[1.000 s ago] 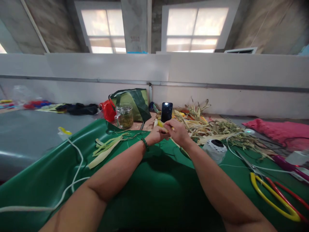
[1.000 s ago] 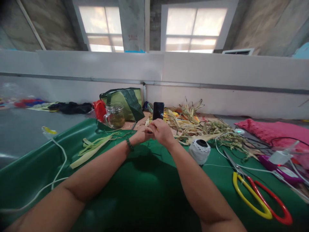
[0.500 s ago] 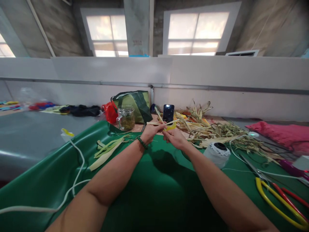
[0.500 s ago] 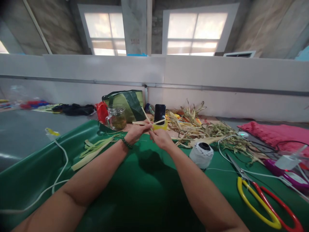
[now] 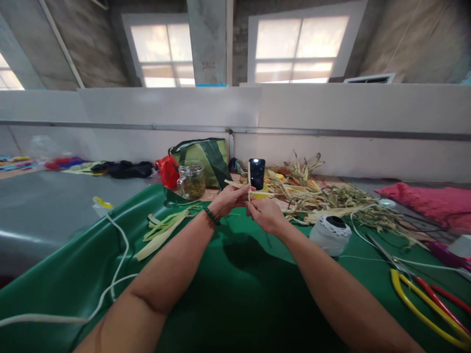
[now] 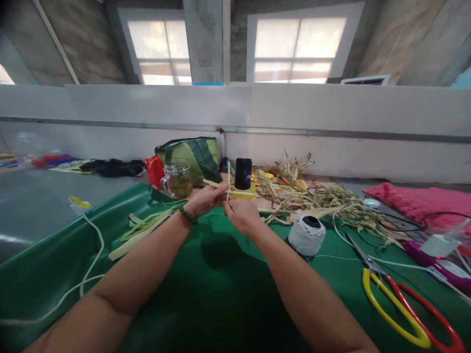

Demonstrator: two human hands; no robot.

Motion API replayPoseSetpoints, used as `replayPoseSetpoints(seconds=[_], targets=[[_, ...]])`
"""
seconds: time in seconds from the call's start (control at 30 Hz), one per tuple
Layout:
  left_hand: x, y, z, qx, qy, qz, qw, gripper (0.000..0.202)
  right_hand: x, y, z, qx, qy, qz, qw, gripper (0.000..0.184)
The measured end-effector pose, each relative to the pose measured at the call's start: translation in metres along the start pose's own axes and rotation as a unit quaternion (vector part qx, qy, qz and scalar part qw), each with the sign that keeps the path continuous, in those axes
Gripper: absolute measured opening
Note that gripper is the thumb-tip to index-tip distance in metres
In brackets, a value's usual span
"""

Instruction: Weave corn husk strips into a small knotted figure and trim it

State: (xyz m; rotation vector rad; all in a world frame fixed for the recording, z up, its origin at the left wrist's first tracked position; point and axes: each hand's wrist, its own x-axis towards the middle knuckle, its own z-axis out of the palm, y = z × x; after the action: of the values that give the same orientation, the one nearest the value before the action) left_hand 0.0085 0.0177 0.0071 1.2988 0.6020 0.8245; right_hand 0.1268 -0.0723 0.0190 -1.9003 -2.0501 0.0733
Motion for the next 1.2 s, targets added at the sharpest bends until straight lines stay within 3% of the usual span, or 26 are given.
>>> replayPoseSetpoints(seconds=[0.17,0.3,0.5,0.53,0.67,0.77,0.93,1.0,1.07,1.13,1.2], targets=[[-0.002,-0.001,0.004,-0.011,0.031,0.051,0.998,0.033,-0.001,-0.004,0.0,-0.056,0.006,-0.01,0.998,0.047],[0.003,-0.004,0.003,-0.006,0.066,0.053,0.996,0.024,-0.004,-0.005,0.001,-0.134,0.031,-0.005,0.99,0.044],[0.003,-0.002,-0.003,0.021,0.022,0.058,0.998,0.024,-0.002,0.021,-0.009,-0.093,0.262,-0.028,0.96,0.038],[0.002,-0.001,-0.003,0.033,0.012,0.062,0.997,0.026,-0.001,0.025,-0.01,-0.09,0.25,-0.021,0.964,0.038],[-0.003,0.003,-0.001,0.123,-0.008,0.117,0.985,0.028,0.006,0.029,-0.012,-0.092,0.076,-0.004,0.993,0.036],[-0.003,0.006,-0.002,0.192,-0.006,0.159,0.968,0.025,0.005,0.024,-0.015,-0.111,0.05,-0.012,0.992,0.047],[0.0,0.009,-0.011,0.221,-0.019,0.169,0.96,0.027,0.002,0.028,-0.02,-0.1,0.015,-0.043,0.994,0.045],[0.0,0.009,-0.012,0.24,-0.026,0.163,0.957,0.027,0.004,0.034,-0.019,-0.085,0.016,-0.049,0.995,0.042],[-0.002,0.008,-0.01,0.265,-0.022,0.167,0.949,0.024,0.008,0.041,-0.016,-0.05,0.07,-0.051,0.995,0.035],[-0.004,0.005,-0.005,0.296,-0.015,0.178,0.939,0.021,0.011,0.046,-0.013,0.025,0.138,-0.049,0.989,0.036],[-0.007,0.003,0.002,0.322,-0.022,0.192,0.927,0.018,0.014,0.048,-0.009,0.14,0.164,-0.052,0.975,0.045]])
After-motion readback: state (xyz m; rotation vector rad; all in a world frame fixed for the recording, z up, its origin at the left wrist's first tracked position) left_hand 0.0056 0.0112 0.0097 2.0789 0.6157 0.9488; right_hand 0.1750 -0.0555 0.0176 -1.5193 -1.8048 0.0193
